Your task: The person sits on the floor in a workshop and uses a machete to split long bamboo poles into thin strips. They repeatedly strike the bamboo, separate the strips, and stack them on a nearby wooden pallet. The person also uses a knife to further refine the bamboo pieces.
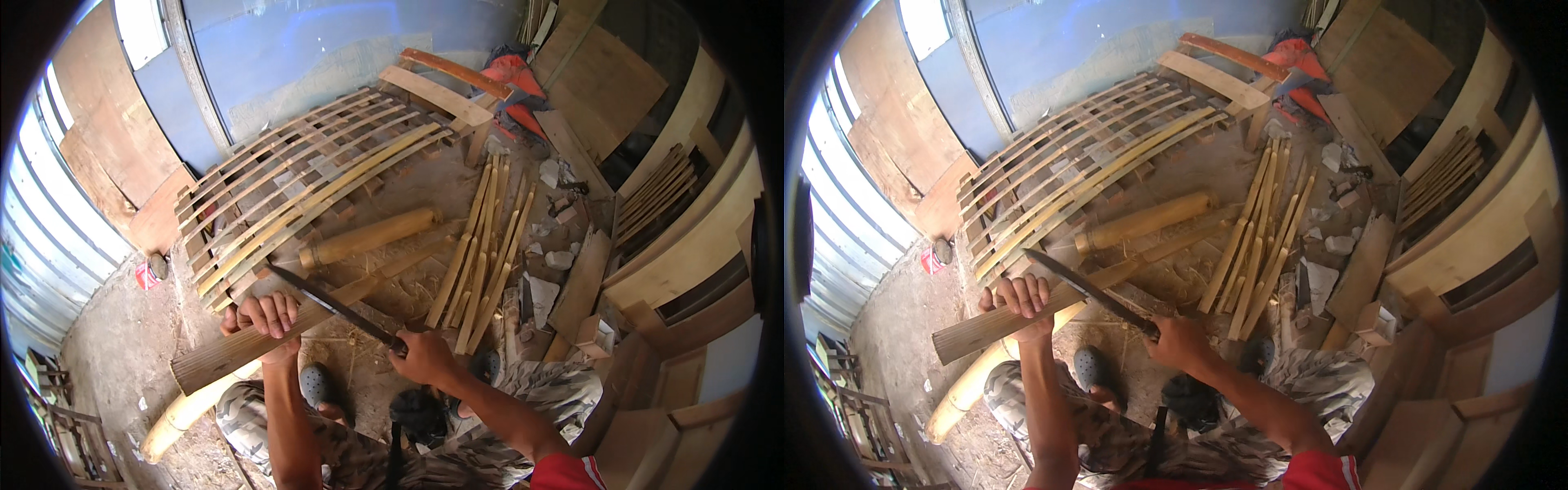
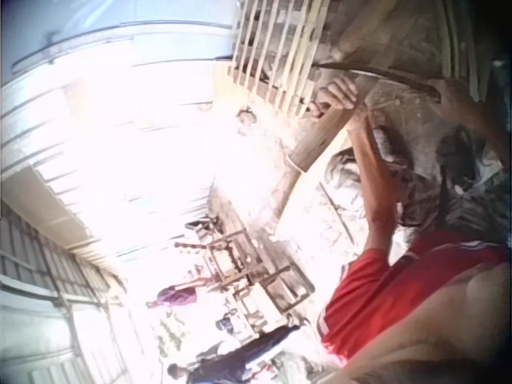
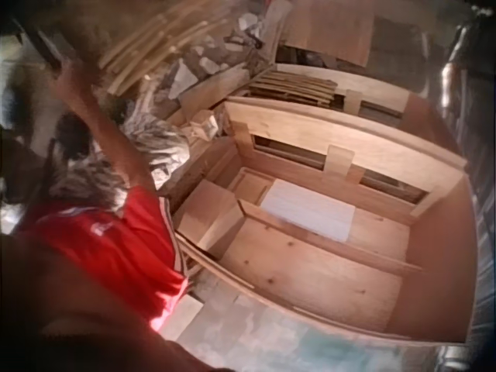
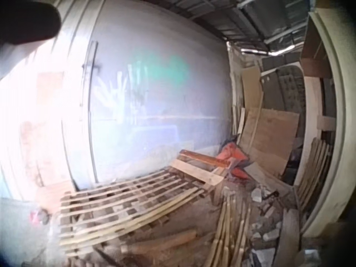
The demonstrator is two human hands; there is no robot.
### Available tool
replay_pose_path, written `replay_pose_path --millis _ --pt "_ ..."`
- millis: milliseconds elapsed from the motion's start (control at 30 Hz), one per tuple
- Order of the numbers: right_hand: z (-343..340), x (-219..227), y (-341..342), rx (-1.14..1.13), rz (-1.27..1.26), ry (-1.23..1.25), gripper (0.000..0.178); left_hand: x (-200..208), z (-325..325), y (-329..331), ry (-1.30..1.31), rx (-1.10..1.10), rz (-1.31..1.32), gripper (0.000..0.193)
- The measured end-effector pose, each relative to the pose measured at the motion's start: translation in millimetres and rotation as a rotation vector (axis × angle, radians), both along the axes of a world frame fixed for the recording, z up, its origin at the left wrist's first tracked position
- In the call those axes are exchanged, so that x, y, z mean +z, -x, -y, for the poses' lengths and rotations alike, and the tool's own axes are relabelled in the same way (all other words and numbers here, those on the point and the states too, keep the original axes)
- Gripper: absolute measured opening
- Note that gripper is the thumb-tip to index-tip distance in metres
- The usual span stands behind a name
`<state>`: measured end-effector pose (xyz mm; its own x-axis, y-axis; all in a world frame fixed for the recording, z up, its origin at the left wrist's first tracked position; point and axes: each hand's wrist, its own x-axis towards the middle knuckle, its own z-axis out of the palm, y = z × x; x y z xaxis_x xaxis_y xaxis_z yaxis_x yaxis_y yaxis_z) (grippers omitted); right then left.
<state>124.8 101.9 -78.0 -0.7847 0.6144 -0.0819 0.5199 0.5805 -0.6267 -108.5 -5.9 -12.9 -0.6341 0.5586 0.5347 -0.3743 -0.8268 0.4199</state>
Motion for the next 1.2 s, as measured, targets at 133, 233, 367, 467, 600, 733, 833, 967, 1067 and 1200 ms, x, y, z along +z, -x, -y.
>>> replay_pose_path --millis 133,233,367,467,600,733,833,967,1067,1200 --pt "-73.6 -37.9 -5.8 -0.105 0.251 0.071 0.038 -0.8 8.5 -3.7 0.023 -0.038 -0.076 0.056" --pt "-57.4 -13.2 -0.3 -0.121 0.233 0.007 0.037 -6.4 9.3 -1.5 0.017 -0.044 -0.037 0.055" --pt "-15.3 -8.4 -2.7 0.053 -0.035 -0.097 0.035 3.5 13.3 2.2 -0.023 -0.070 -0.069 0.054" --pt "-87.8 -86.6 -28.5 -0.157 0.218 -0.050 0.032 9.4 16.9 -6.7 -0.036 -0.113 -0.099 0.053" --pt "-76.2 -81.4 -41.6 -0.231 0.195 0.131 0.028 6.6 28.5 1.5 -0.002 -0.079 -0.095 0.052" --pt "-15.6 -41.7 -13.9 -0.116 -0.149 -0.050 0.029 13.1 26.6 5.6 0.016 -0.105 -0.116 0.054" --pt "2.0 -38.1 -2.5 -0.052 -0.216 -0.120 0.028 10.6 26.4 4.0 -0.005 -0.107 -0.100 0.054" --pt "-11.9 -53.1 4.1 -0.194 -0.091 0.053 0.027 11.6 20.3 -5.9 0.001 -0.072 -0.076 0.054" --pt "5.3 -46.6 10.4 -0.191 -0.177 0.014 0.028 10.9 18.9 -6.8 0.012 -0.047 -0.085 0.055" --pt "8.5 -57.2 2.4 -0.135 -0.255 -0.141 0.029 14.8 19.7 -11.4 0.009 -0.067 -0.099 0.054"
